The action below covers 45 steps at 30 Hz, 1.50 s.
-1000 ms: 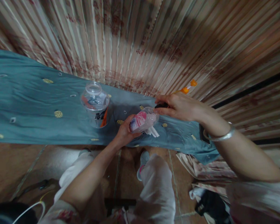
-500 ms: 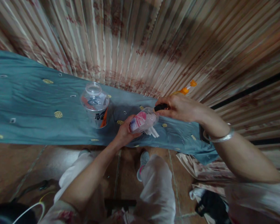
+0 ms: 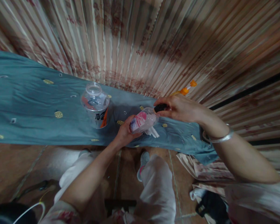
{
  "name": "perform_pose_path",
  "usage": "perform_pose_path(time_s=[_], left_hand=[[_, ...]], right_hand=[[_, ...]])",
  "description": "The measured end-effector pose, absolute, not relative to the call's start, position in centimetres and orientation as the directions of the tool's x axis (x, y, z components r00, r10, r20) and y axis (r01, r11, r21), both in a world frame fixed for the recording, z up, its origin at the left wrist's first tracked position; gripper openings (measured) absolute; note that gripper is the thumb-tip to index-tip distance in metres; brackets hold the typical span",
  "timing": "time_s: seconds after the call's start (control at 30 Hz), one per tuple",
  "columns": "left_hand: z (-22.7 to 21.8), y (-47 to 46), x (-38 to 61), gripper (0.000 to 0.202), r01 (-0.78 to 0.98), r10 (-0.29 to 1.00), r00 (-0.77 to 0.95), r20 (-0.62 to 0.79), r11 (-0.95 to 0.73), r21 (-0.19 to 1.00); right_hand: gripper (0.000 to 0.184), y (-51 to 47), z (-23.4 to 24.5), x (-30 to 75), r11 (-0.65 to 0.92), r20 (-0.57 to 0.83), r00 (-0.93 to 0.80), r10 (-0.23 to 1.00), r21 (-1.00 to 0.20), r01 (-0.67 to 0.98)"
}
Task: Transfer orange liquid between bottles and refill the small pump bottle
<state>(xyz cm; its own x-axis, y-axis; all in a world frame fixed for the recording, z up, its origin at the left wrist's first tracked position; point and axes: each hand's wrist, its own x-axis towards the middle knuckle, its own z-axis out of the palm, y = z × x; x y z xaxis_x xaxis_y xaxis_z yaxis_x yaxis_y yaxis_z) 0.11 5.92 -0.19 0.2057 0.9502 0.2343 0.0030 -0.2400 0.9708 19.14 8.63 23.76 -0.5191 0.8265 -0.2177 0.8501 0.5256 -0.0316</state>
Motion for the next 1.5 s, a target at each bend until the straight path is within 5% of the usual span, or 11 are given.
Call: perform_pose_path(time_s=[1.5], left_hand=[[-0.44, 5.85, 0.46, 0.079, -0.069, 0.960, 0.207, 0.189, -0.178, 0.982]], right_hand=[[0.042, 7.99, 23.13, 18.85, 0.520, -0.105, -0.516, 0.850, 0.003, 0.854]])
